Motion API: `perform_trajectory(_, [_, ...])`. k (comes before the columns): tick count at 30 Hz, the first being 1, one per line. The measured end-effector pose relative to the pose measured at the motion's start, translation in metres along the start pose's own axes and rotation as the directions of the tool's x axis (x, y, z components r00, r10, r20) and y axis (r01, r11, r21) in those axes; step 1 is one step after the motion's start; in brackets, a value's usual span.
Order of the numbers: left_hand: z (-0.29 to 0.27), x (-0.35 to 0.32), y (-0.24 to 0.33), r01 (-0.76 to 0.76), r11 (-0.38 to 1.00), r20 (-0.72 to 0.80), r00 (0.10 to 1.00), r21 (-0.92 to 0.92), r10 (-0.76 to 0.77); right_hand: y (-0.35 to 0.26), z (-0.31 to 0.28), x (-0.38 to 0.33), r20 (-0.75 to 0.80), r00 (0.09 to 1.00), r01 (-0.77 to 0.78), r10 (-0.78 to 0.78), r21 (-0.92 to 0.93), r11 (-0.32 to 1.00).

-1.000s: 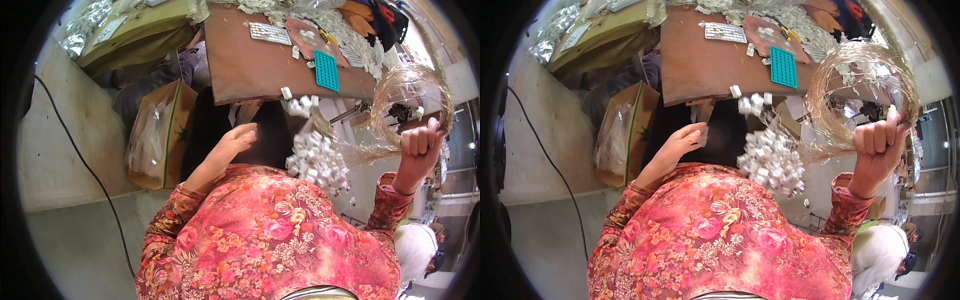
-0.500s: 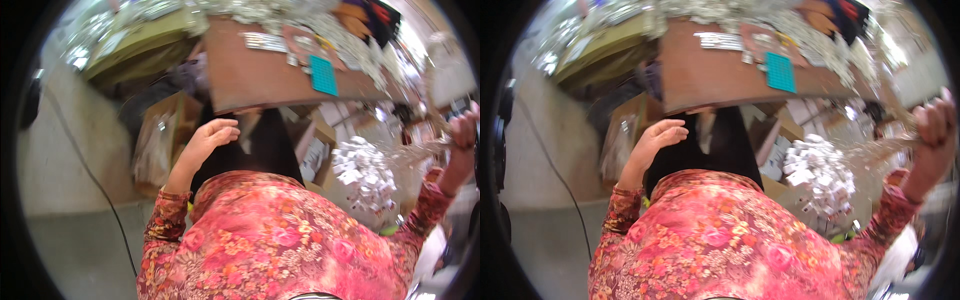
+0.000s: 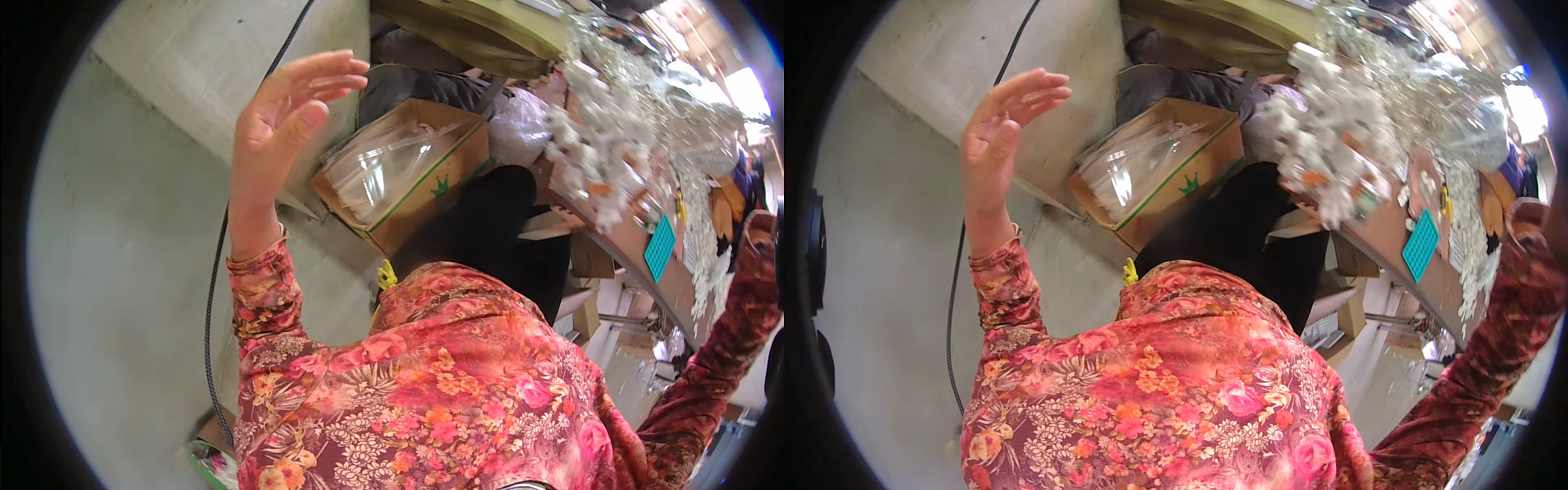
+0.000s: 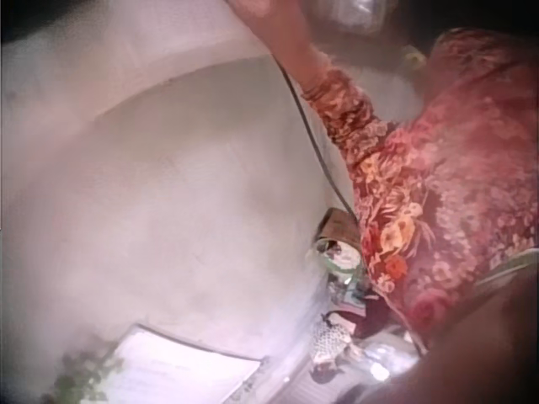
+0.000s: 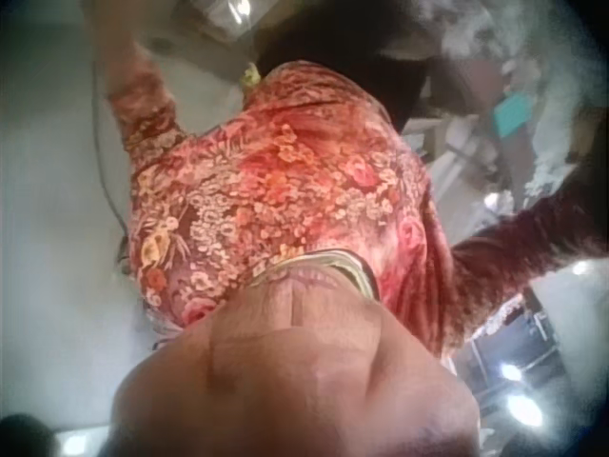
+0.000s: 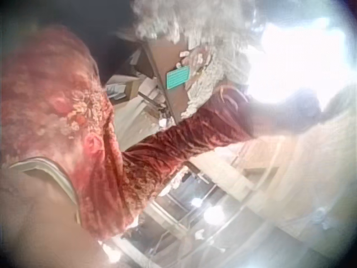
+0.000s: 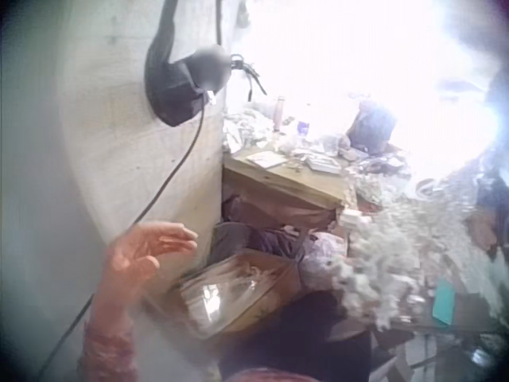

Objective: The person inserts small white plastic LED modules into a string of copper wires, then connects a battery pack to test the lights. After confirming the lights work, the person coils the string and places it into a plastic bag.

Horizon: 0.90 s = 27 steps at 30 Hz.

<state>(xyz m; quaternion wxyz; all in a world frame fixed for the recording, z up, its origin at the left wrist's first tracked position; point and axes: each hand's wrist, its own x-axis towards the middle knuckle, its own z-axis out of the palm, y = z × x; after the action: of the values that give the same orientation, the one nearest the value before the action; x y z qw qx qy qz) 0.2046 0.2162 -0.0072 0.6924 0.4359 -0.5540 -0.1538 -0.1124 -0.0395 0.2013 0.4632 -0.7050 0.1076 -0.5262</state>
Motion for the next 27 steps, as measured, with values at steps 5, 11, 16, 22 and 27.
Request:
perform_trajectory(5, [-0.009, -0.01, 0.005, 0.132, 0.91, 0.017, 0.988, 0.393, -0.151, 0.105, 0.07, 0.034, 0.004, 0.998, -0.063, 0.063, 0.135, 0.989])
perform_trajectory(11, [-0.016, -0.015, -0.002, 0.269, 0.745, -0.028, 0.947, 0.611, -0.319, 0.219, 0.193, 0.006, 0.076, 0.888, -0.364, 0.453, 0.718, 0.594])
perform_trajectory(16, [-0.026, -0.027, -0.013, 0.389, 0.71, -0.152, 0.914, 0.587, -0.375, 0.267, 0.252, -0.036, 0.339, 0.785, -0.6, 0.519, 0.626, 0.498])
perform_trajectory(22, [-0.038, -0.051, -0.067, 0.432, 0.574, -0.177, 0.877, 0.696, -0.446, 0.299, 0.312, -0.083, 0.183, 0.747, -0.626, 0.64, 0.518, 0.582])
perform_trajectory(27, [-0.019, -0.058, -0.141, 0.451, 0.557, -0.164, 0.857, 0.697, -0.489, 0.321, 0.319, -0.106, 0.277, 0.654, -0.704, 0.704, 0.563, 0.433])
